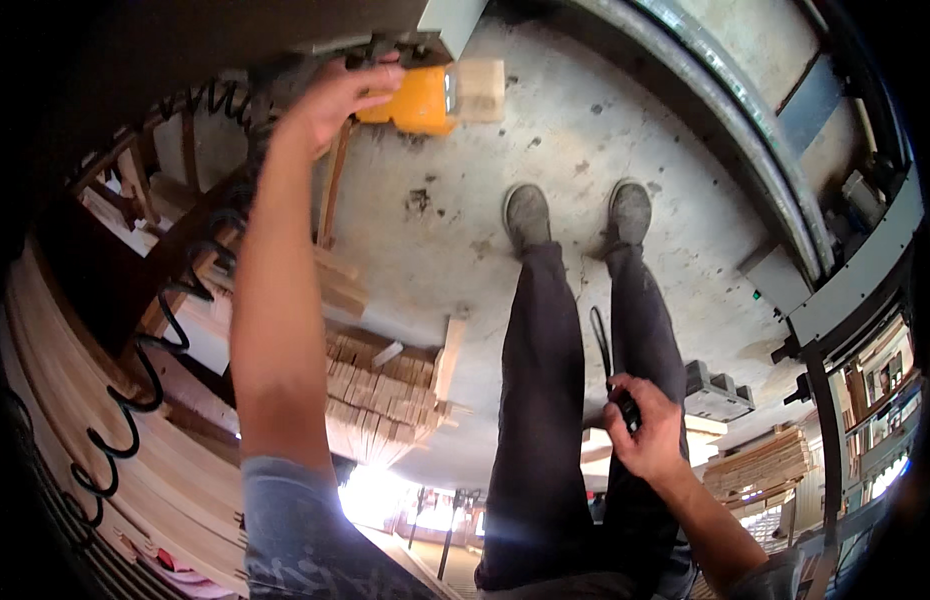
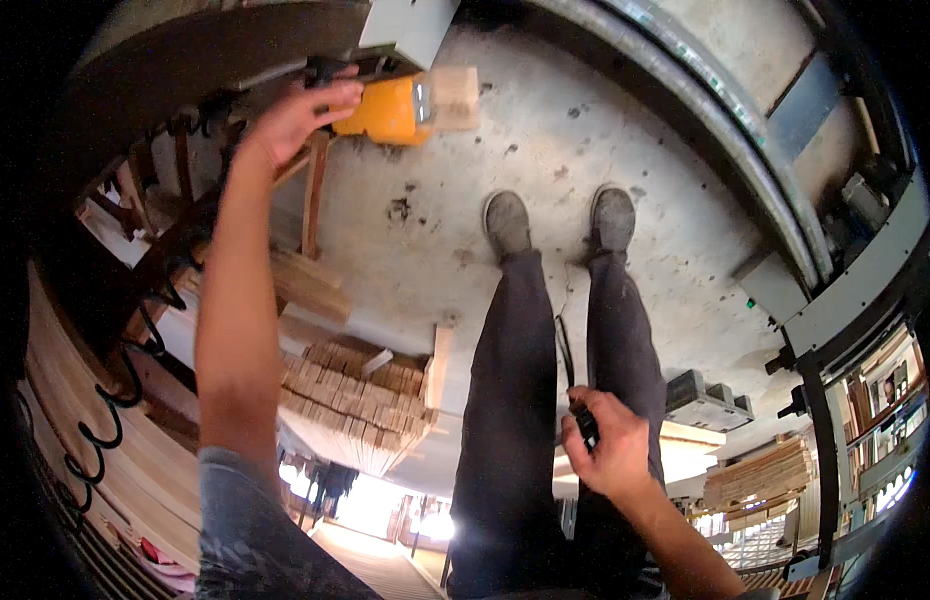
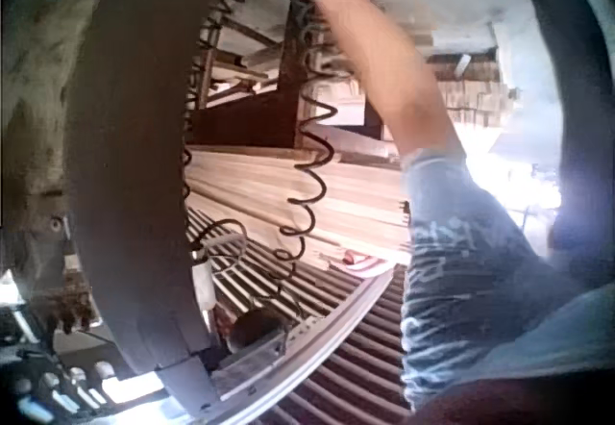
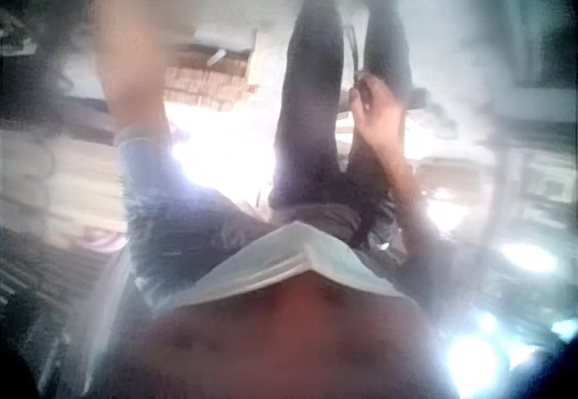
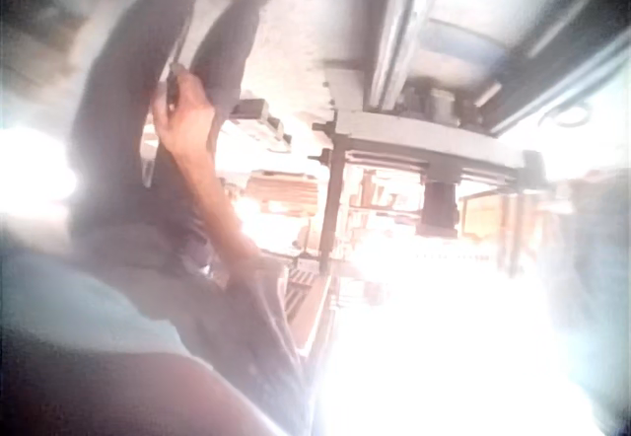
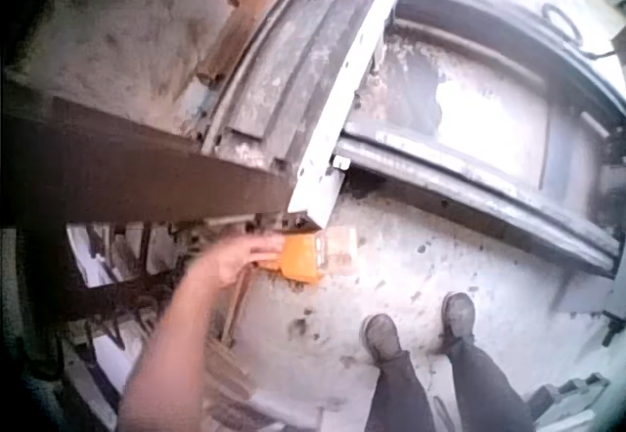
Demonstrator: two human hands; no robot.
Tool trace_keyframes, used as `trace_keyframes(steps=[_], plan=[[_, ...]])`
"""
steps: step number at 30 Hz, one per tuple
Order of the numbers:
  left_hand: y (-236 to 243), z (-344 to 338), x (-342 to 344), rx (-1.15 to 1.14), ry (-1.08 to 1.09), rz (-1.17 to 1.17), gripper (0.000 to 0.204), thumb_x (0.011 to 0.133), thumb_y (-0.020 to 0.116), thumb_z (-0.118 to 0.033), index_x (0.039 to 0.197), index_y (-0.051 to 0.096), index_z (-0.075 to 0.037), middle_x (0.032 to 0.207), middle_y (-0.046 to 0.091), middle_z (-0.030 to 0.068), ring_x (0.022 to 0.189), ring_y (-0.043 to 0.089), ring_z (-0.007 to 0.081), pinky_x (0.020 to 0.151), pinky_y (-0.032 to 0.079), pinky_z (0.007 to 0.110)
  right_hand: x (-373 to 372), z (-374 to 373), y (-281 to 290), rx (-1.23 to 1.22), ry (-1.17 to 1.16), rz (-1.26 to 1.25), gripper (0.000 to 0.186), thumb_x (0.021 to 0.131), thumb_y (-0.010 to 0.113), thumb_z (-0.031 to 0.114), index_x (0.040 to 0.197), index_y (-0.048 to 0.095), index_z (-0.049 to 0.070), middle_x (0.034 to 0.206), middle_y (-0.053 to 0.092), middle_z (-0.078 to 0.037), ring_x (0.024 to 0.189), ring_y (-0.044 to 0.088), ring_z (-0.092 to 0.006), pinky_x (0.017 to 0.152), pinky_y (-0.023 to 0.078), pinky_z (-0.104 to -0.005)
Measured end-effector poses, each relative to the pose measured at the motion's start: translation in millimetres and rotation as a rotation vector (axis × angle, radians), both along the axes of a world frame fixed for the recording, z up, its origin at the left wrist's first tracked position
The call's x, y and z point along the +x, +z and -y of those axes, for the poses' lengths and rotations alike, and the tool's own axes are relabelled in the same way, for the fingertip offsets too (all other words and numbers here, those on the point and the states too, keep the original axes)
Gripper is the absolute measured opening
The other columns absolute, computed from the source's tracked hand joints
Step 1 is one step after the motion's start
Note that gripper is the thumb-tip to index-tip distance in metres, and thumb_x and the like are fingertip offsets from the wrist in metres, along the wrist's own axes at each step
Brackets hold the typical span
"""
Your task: The person measures a wooden plank with a tape measure, then uses a caliper to measure the holes. They operate a machine to process the wood, pick up and inspect the finished piece, and use a calculator. The person then places the wood on a stack and adjusts a machine component.
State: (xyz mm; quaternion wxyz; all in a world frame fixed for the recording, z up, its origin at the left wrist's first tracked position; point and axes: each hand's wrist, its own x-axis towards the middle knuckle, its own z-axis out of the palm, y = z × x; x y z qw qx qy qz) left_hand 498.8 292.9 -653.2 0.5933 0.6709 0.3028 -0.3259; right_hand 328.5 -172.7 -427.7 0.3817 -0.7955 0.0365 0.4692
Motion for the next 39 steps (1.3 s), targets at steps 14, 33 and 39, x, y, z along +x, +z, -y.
trace_keyframes(steps=[14,33,39], plan=[[11.6,-8.7,16.7,0.024,-0.194,-0.066,0.034,0.085,0.079,-0.03,0.109,0.073,-0.006,0.101,0.073,0.0049,0.09,0.069,0.0136,0.086,0.055,0.032,2.5,-1.3,11.0,0.019,0.008,-0.006,0.027,0.085,0.068,0.008,0.111,0.066,0.0,0.092,0.069,-0.018,0.08,0.07,-0.0354,0.071,0.056,-0.0385],[-15.7,37.6,-16.0,1.301,-0.32,0.091,0.043,0.087,0.073,-0.039,0.087,0.074,0.004,0.092,0.071,0.0293,0.097,0.068,0.0467,0.085,0.053,0.05,5.7,-5.1,5.5,0.055,0.001,-0.013,0.029,0.083,0.069,0.007,0.111,0.066,-0.001,0.09,0.069,-0.019,0.078,0.071,-0.0342,0.07,0.057,-0.0386],[-12.3,-20.9,2.5,0.105,-0.137,-0.108,0.038,0.088,0.077,-0.037,0.115,0.074,-0.011,0.078,0.064,-0.0046,0.068,0.055,0.0091,0.072,0.05,0.035,1.1,-1.8,2.5,0.059,0.0,0.023,0.028,0.084,0.069,0.008,0.111,0.067,0.0,0.089,0.069,-0.017,0.077,0.071,-0.0329,0.069,0.057,-0.0374]])
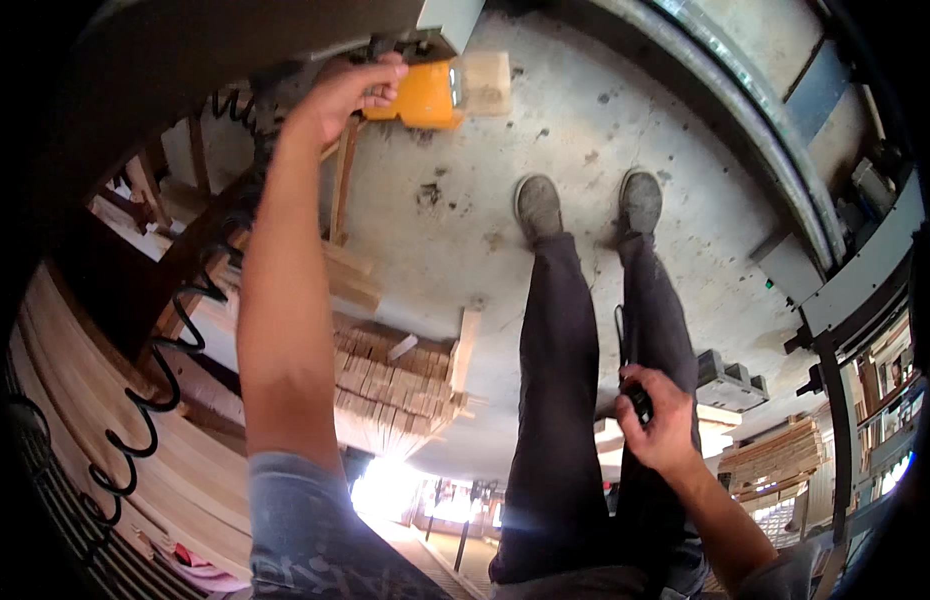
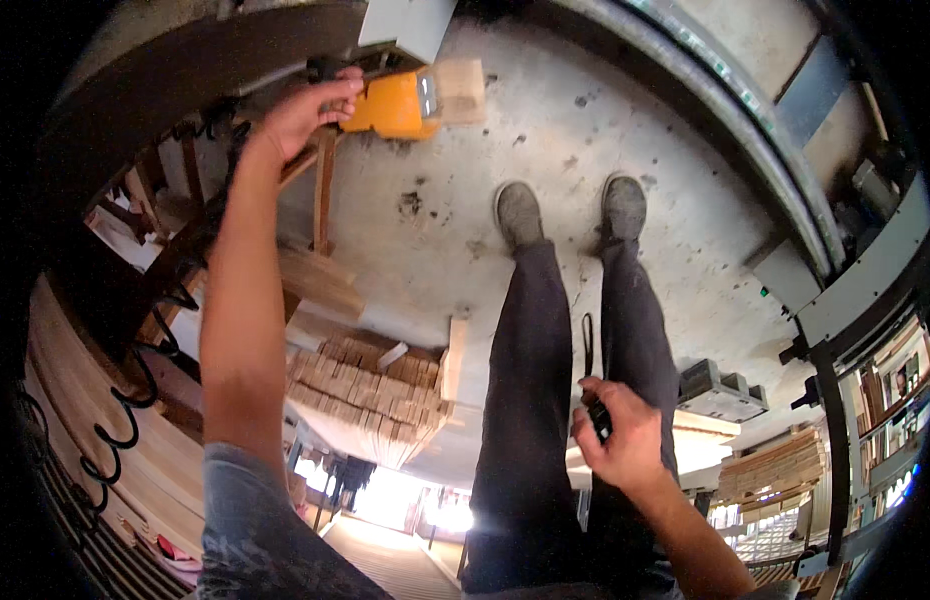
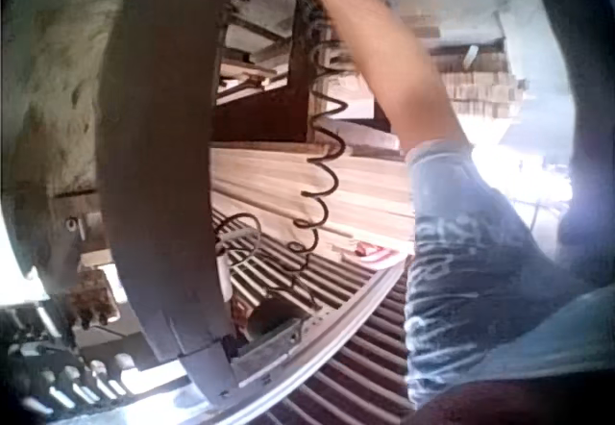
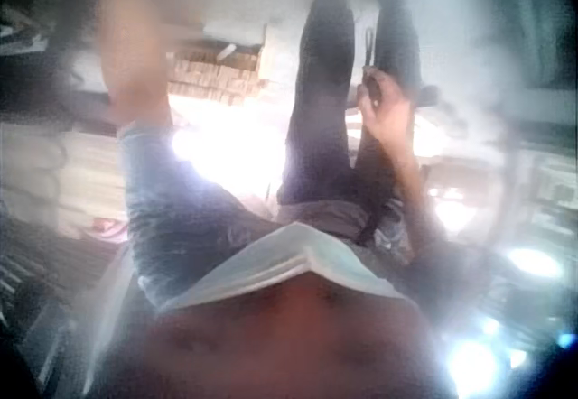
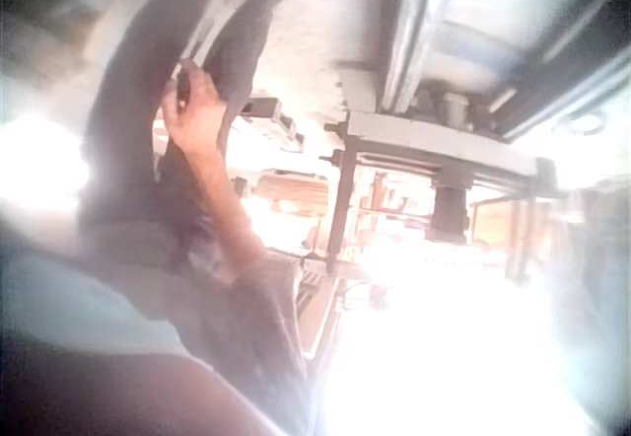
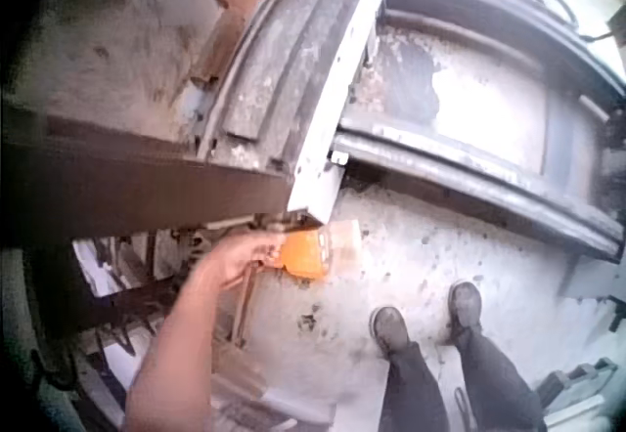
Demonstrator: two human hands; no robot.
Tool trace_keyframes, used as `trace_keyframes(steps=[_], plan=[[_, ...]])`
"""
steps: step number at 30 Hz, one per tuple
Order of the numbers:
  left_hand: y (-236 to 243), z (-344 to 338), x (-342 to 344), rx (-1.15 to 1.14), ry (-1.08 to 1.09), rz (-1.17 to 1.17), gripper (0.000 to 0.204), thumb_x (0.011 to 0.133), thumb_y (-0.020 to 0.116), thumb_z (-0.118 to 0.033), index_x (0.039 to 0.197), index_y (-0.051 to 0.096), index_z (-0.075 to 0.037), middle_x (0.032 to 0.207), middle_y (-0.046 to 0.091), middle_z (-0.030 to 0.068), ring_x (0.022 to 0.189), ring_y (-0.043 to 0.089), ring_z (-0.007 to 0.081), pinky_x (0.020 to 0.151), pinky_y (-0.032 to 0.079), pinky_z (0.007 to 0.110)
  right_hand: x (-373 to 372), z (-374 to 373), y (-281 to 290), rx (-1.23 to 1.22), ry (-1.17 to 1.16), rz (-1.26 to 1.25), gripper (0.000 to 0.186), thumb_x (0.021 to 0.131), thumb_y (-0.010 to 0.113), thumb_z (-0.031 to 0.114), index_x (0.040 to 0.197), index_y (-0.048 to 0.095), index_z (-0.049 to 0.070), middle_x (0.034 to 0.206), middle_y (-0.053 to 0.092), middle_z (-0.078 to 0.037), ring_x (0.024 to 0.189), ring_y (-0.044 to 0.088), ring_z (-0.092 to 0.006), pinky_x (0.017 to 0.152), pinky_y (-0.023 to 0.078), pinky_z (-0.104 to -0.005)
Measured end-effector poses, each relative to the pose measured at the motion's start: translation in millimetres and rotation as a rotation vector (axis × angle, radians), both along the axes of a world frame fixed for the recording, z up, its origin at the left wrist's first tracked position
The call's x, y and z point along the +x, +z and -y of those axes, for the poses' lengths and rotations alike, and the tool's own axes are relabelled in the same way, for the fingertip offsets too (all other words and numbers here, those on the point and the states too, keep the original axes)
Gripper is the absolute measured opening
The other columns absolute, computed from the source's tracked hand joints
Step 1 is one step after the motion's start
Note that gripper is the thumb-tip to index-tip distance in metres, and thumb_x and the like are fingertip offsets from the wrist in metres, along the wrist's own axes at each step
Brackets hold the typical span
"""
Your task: The person measures a wooden plank with a tape measure, then uses a caliper to measure the holes. They operate a machine to process the wood, pick up and inspect the finished piece, and use a calculator. The person then places the wood on a stack and adjusts a machine component.
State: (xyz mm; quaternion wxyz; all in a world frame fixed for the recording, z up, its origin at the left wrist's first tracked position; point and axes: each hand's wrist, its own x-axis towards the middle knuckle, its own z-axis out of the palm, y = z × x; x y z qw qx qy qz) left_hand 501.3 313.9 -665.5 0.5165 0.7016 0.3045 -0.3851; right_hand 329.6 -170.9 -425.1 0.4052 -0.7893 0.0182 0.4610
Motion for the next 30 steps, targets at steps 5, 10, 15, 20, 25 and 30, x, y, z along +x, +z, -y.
trace_keyframes(steps=[5,10,15,20,25,30], plan=[[-13.5,34.9,-18.3,0.962,-0.257,0.179,0.035,0.087,0.072,-0.037,0.096,0.077,-0.003,0.089,0.075,0.0171,0.087,0.073,0.0352,0.083,0.055,0.047,5.0,-5.4,1.2,0.007,-0.019,-0.021,0.029,0.083,0.07,0.007,0.11,0.067,0.0,0.089,0.07,-0.016,0.079,0.071,-0.0325,0.07,0.057,-0.0377],[-6.7,30.3,-9.8,0.604,-0.095,0.19,0.04,0.082,0.079,-0.037,0.097,0.077,0.0,0.088,0.075,0.0162,0.084,0.073,0.0297,0.079,0.055,0.042,4.6,-1.6,-0.2,-0.009,-0.031,-0.021,0.029,0.083,0.07,0.007,0.111,0.066,0.0,0.088,0.069,-0.017,0.078,0.071,-0.0328,0.071,0.057,-0.0376],[4.8,6.9,8.0,0.263,-0.148,0.041,0.038,0.086,0.077,-0.036,0.103,0.074,-0.002,0.089,0.073,0.0113,0.085,0.069,0.0251,0.087,0.052,0.039,7.6,-5.5,1.1,-0.004,-0.035,-0.059,0.028,0.083,0.068,0.007,0.111,0.066,0.0,0.089,0.069,-0.016,0.079,0.071,-0.0329,0.071,0.057,-0.0377],[6.5,64.5,-8.3,1.002,-0.201,0.228,0.039,0.087,0.073,-0.035,0.085,0.073,0.004,0.093,0.071,0.0293,0.097,0.068,0.0486,0.088,0.052,0.053,10.2,-5.2,-1.0,-0.004,-0.058,-0.065,0.029,0.083,0.068,0.006,0.112,0.066,0.0,0.089,0.069,-0.017,0.079,0.071,-0.0331,0.071,0.057,-0.0374],[22.1,20.6,4.9,-0.07,0.148,0.071,0.029,0.083,0.081,-0.031,0.073,0.07,-0.006,0.071,0.062,-0.0002,0.06,0.054,0.0153,0.064,0.047,0.033,7.4,-7.5,-0.6,0.002,-0.04,-0.015,0.028,0.084,0.067,0.004,0.111,0.065,-0.001,0.088,0.069,-0.016,0.078,0.07,-0.0319,0.071,0.056,-0.0376],[-0.5,21.1,-12.3,0.418,-0.012,0.141,0.032,0.083,0.079,-0.034,0.082,0.071,-0.003,0.077,0.068,0.0057,0.067,0.061,0.0241,0.066,0.05,0.04,9.4,-8.3,-0.2,-0.006,-0.102,-0.088,0.028,0.084,0.067,0.004,0.112,0.065,-0.001,0.088,0.069,-0.016,0.079,0.07,-0.0308,0.072,0.055,-0.0363]])
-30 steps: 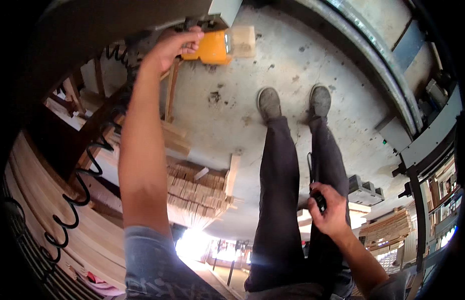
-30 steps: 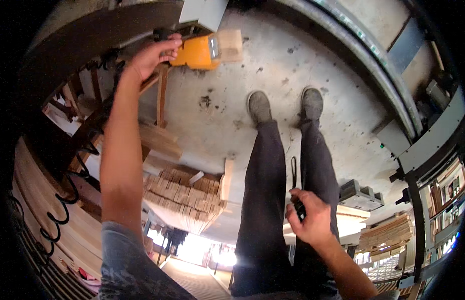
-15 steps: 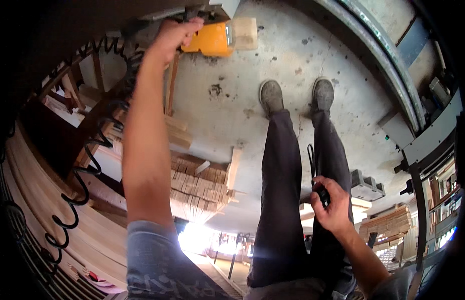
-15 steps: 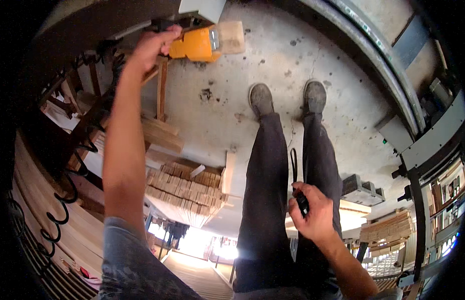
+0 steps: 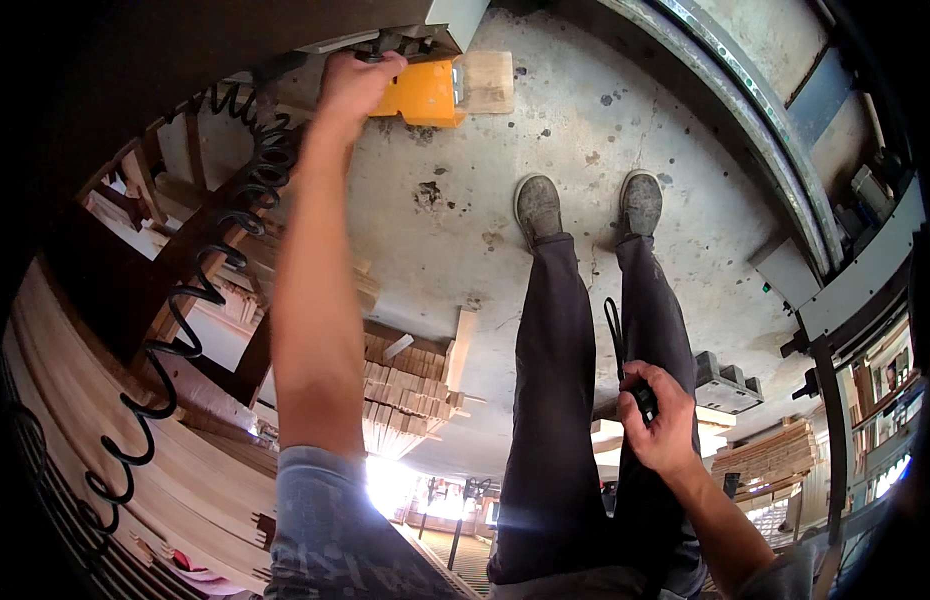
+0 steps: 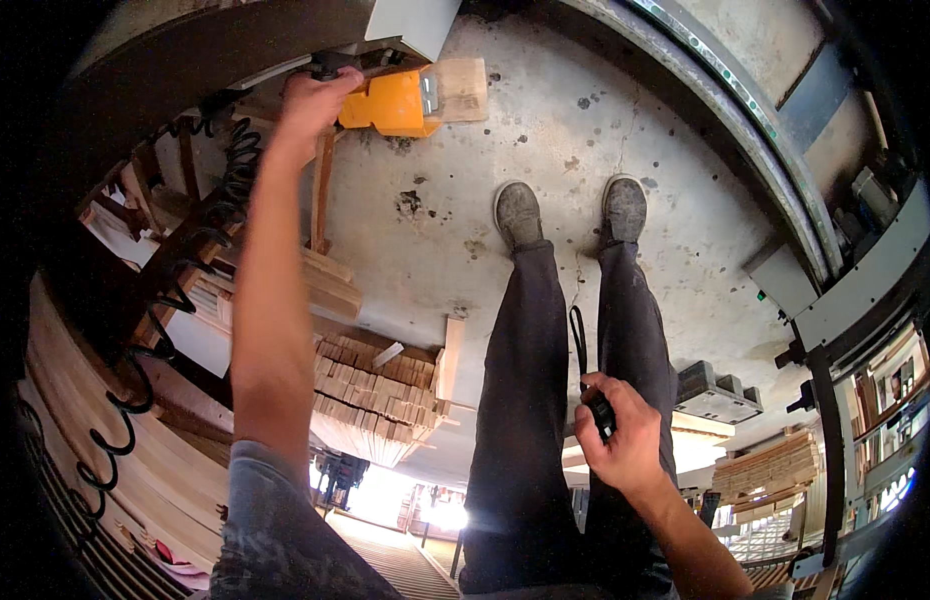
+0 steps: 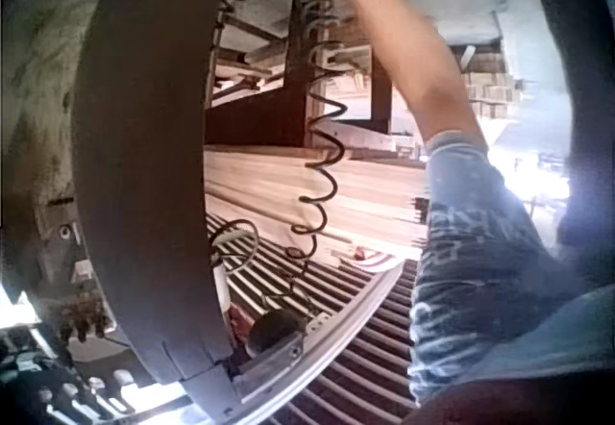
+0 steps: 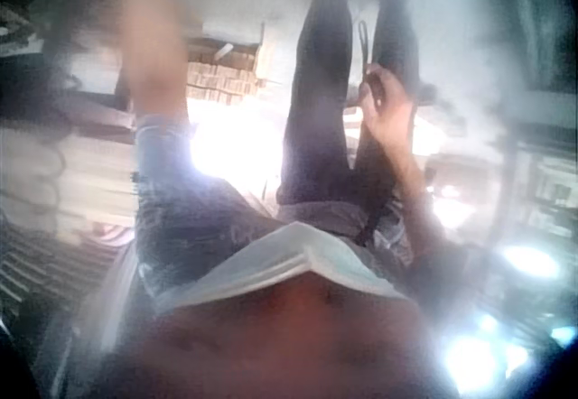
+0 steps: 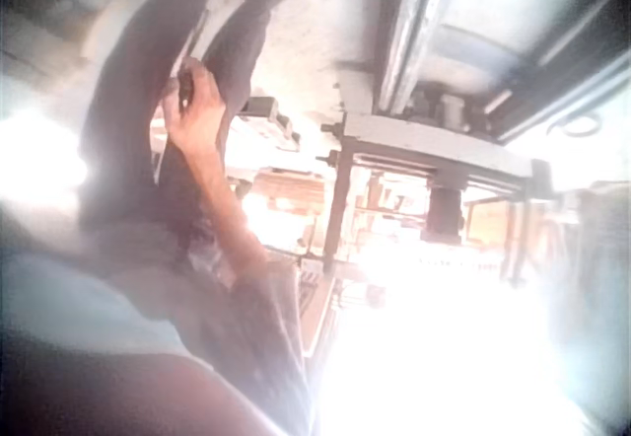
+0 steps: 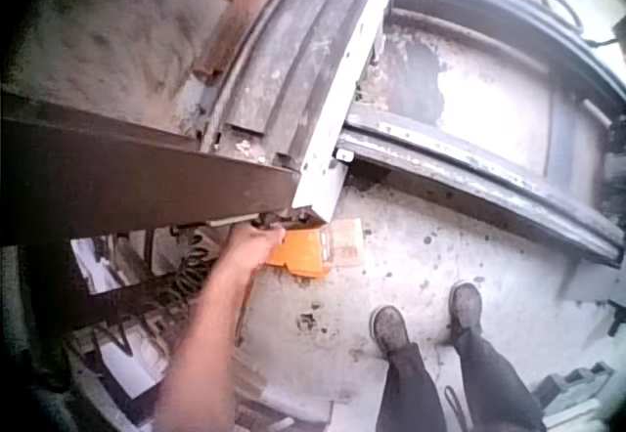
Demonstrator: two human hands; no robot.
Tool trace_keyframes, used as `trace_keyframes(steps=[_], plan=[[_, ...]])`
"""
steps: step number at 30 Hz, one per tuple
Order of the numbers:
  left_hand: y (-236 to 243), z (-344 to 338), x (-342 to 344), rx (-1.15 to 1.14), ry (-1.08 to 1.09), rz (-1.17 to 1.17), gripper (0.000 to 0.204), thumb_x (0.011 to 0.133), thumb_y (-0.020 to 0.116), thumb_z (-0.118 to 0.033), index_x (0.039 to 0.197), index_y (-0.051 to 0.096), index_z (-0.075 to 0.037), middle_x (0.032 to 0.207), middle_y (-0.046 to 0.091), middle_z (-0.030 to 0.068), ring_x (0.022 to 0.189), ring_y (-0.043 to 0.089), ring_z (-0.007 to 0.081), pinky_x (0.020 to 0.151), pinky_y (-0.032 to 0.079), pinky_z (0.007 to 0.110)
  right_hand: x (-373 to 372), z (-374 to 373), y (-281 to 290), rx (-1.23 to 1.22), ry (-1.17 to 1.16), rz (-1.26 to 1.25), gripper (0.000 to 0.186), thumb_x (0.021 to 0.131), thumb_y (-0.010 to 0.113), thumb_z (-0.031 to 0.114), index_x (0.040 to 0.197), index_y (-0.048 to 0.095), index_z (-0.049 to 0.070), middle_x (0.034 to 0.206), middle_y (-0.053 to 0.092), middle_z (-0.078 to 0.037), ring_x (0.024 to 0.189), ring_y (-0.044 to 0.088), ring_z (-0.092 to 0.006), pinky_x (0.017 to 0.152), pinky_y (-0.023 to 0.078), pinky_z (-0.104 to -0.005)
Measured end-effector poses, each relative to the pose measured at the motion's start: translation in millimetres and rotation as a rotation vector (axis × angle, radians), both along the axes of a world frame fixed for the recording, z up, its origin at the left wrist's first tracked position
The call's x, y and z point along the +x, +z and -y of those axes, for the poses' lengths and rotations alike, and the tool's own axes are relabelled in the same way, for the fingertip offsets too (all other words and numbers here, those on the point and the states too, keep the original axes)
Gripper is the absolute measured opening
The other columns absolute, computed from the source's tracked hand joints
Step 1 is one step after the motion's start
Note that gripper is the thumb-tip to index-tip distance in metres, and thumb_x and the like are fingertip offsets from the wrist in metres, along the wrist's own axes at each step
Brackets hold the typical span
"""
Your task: The person measures a wooden plank with a tape measure, then uses a caliper to measure the holes. They operate a machine to process the wood, pick up and inspect the finished piece, and use a calculator. The person then places the wood on a stack and adjusts a machine component.
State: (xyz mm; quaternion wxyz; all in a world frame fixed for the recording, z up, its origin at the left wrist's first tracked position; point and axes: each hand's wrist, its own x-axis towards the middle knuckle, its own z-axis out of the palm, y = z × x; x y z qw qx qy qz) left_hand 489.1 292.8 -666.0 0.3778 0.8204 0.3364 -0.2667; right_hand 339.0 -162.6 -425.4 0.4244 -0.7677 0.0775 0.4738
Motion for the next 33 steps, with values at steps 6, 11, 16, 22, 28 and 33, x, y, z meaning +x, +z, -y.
trace_keyframes(steps=[6,11,16,22,28,33], plan=[[-16.9,32.9,-8.2,0.591,-0.024,0.255,0.043,0.077,0.083,-0.036,0.095,0.07,0.0,0.087,0.073,0.0207,0.085,0.071,0.0403,0.081,0.054,0.048,1.9,2.5,1.5,-0.038,0.042,0.034,0.028,0.085,0.065,0.003,0.113,0.064,-0.002,0.088,0.068,-0.016,0.079,0.069,-0.031,0.074,0.055,-0.0359],[20.8,-19.2,23.7,-0.698,0.072,-0.133,0.043,0.088,0.079,-0.031,0.124,0.071,-0.008,0.089,0.065,-0.0046,0.085,0.058,0.0088,0.088,0.044,0.028,-4.0,6.0,8.5,-0.053,-0.024,0.011,0.027,0.087,0.064,0.003,0.113,0.064,-0.003,0.088,0.068,-0.016,0.079,0.069,-0.0279,0.075,0.054,-0.0346],[-9.2,-1.3,-2.8,0.113,-0.037,0.028,0.026,0.087,0.074,-0.033,0.097,0.079,-0.009,0.073,0.068,0.007,0.073,0.066,0.0282,0.076,0.052,0.042,-3.1,10.2,5.3,-0.059,-0.046,-0.058,0.028,0.086,0.065,0.004,0.114,0.065,-0.003,0.088,0.068,-0.016,0.08,0.069,-0.0271,0.076,0.054,-0.0338],[2.2,35.7,6.5,0.52,-0.129,0.005,0.036,0.081,0.079,-0.036,0.096,0.079,-0.003,0.09,0.075,0.0179,0.092,0.073,0.0345,0.085,0.056,0.043,-5.9,12.4,6.0,-0.052,0.004,-0.03,0.029,0.086,0.066,0.004,0.114,0.065,-0.002,0.089,0.069,-0.016,0.081,0.069,-0.029,0.076,0.055,-0.035],[8.2,-22.7,23.0,-0.529,-0.043,-0.184,0.035,0.09,0.075,-0.03,0.118,0.074,-0.009,0.074,0.055,-0.0073,0.073,0.051,0.0073,0.083,0.041,0.027,-7.0,9.7,5.0,-0.039,-0.048,-0.009,0.028,0.086,0.066,0.005,0.113,0.065,-0.002,0.088,0.068,-0.016,0.079,0.069,-0.0276,0.075,0.055,-0.0352],[-9.9,43.5,-2.6,0.806,-0.117,0.08,0.043,0.08,0.075,-0.038,0.086,0.074,0.004,0.09,0.072,0.0297,0.09,0.071,0.0466,0.081,0.055,0.048,-2.6,6.9,0.5,-0.02,-0.044,-0.005,0.029,0.084,0.066,0.002,0.113,0.065,-0.002,0.085,0.068,-0.015,0.076,0.069,-0.025,0.072,0.055,-0.0332]])
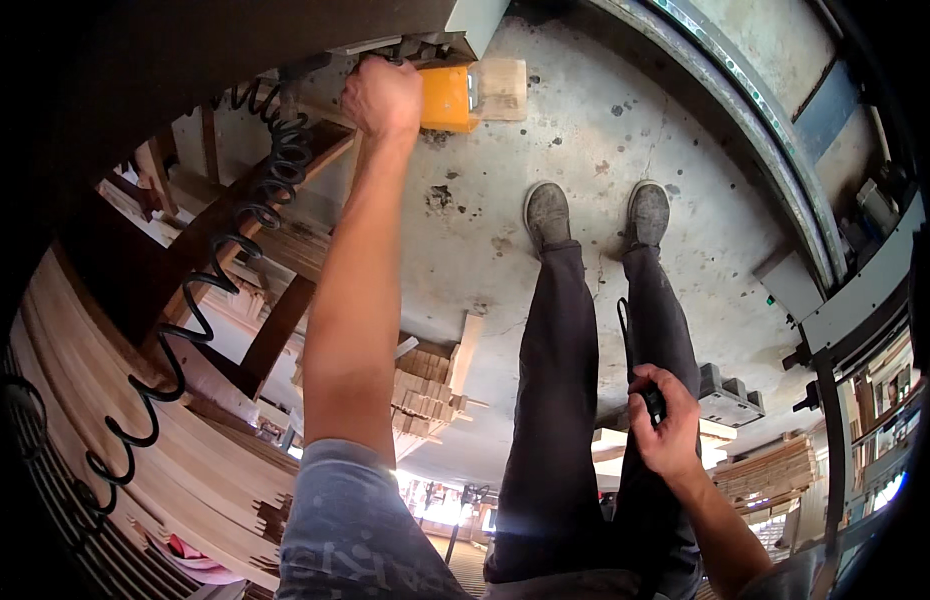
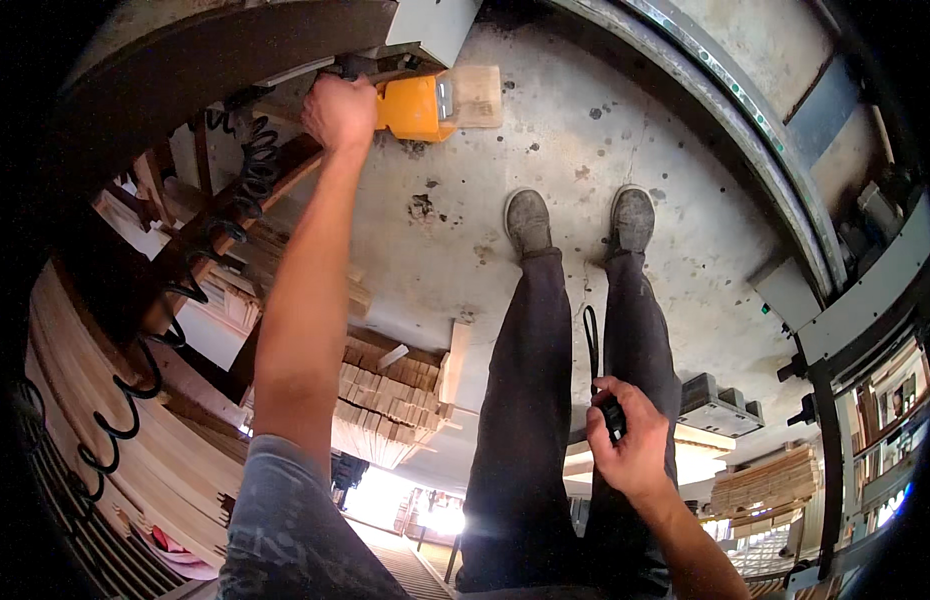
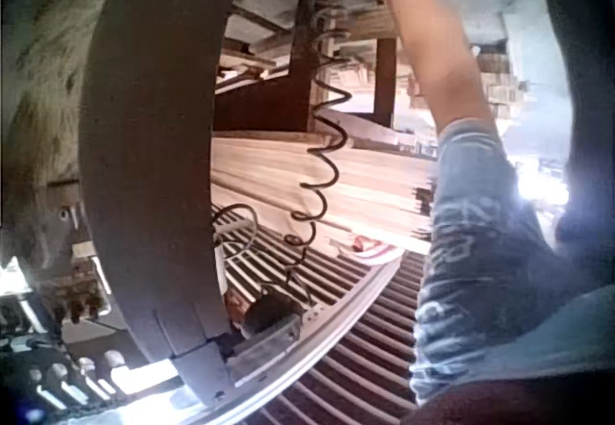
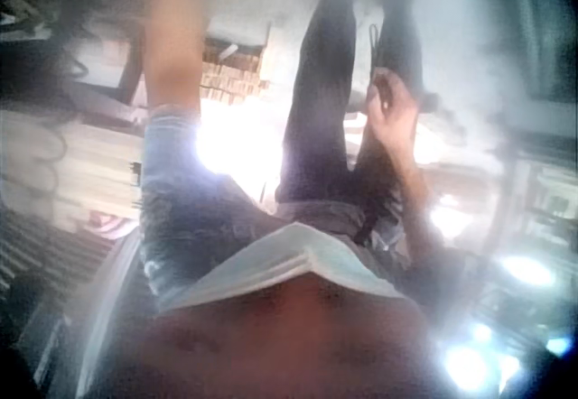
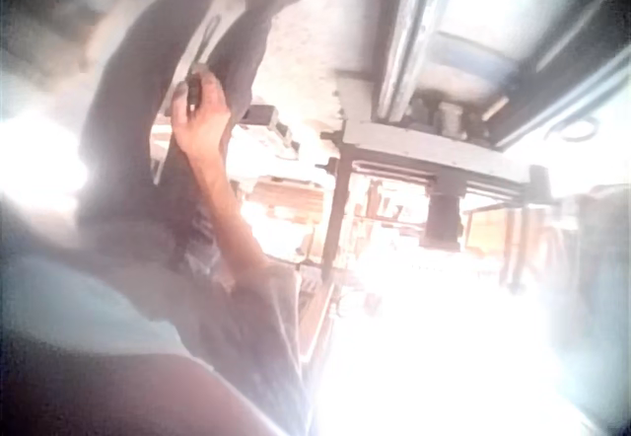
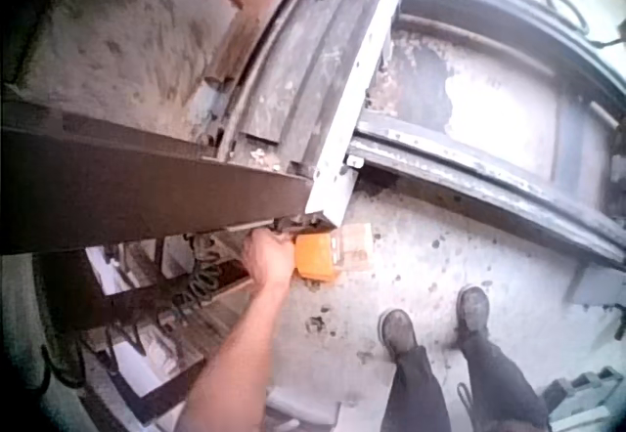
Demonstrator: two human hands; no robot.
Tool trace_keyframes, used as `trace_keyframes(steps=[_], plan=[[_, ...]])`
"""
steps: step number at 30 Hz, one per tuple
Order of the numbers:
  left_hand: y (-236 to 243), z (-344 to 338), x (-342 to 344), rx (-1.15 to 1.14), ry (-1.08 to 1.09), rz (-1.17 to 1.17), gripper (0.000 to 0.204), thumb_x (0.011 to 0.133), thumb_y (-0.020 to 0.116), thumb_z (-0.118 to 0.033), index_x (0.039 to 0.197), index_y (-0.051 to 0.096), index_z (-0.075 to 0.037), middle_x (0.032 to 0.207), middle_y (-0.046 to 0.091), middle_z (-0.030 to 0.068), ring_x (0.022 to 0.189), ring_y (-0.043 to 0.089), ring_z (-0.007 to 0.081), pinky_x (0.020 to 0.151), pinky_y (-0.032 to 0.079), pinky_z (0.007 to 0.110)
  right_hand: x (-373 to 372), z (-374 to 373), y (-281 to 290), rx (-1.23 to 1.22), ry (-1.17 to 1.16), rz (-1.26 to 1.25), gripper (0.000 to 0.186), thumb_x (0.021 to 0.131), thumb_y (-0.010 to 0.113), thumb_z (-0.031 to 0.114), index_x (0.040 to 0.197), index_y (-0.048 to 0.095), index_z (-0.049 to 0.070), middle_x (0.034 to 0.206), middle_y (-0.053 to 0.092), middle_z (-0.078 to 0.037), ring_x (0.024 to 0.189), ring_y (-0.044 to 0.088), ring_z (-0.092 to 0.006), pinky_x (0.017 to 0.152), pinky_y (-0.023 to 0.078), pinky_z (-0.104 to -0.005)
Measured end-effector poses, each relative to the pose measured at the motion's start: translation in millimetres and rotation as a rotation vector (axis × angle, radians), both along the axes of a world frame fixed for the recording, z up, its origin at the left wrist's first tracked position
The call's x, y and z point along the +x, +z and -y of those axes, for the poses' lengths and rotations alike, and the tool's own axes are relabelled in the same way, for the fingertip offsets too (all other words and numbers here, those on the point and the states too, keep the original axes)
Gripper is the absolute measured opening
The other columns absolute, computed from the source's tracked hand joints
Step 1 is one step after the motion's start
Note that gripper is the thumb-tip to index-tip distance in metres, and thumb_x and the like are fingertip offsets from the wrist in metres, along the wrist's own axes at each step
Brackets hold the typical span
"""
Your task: The person measures a wooden plank with a tape measure, then uses a caliper to measure the holes. They operate a machine to process the wood, pick up and inspect the finished piece, and use a calculator. The person then places the wood on a stack and adjusts a machine component.
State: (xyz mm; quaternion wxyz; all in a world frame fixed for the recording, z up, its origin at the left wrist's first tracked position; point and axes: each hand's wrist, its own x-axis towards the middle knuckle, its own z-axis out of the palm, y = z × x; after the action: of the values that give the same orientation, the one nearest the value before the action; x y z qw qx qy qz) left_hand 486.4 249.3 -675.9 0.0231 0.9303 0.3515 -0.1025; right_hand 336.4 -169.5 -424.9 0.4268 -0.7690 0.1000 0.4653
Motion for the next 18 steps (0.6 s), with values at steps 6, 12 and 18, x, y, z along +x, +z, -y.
trace_keyframes(steps=[6,12,18], plan=[[29.3,-49.3,25.1,-1.281,0.175,-0.214,0.024,0.085,0.077,-0.026,0.098,0.075,-0.005,0.077,0.064,-0.003,0.068,0.057,0.0086,0.07,0.046,0.026,-6.6,2.0,1.3,-0.013,0.024,0.013,0.028,0.085,0.067,0.003,0.112,0.065,-0.001,0.087,0.068,-0.015,0.076,0.069,-0.0292,0.071,0.055,-0.0349],[-5.2,-39.1,-4.4,-0.456,0.046,-0.051,0.026,0.082,0.076,-0.03,0.091,0.079,-0.005,0.08,0.074,0.0133,0.081,0.071,0.0311,0.081,0.052,0.04,5.5,-3.8,2.4,0.008,0.018,-0.013,0.027,0.084,0.067,0.003,0.111,0.065,-0.001,0.086,0.069,-0.015,0.077,0.07,-0.0286,0.071,0.055,-0.035],[0.3,-40.2,5.6,-0.679,0.106,-0.033,0.025,0.082,0.077,-0.031,0.077,0.074,-0.007,0.08,0.071,0.0109,0.078,0.067,0.0262,0.079,0.052,0.041,2.3,0.6,-1.5,0.007,0.041,0.027,0.028,0.084,0.067,0.002,0.112,0.065,-0.001,0.087,0.069,-0.015,0.078,0.07,-0.03,0.072,0.055,-0.036]])
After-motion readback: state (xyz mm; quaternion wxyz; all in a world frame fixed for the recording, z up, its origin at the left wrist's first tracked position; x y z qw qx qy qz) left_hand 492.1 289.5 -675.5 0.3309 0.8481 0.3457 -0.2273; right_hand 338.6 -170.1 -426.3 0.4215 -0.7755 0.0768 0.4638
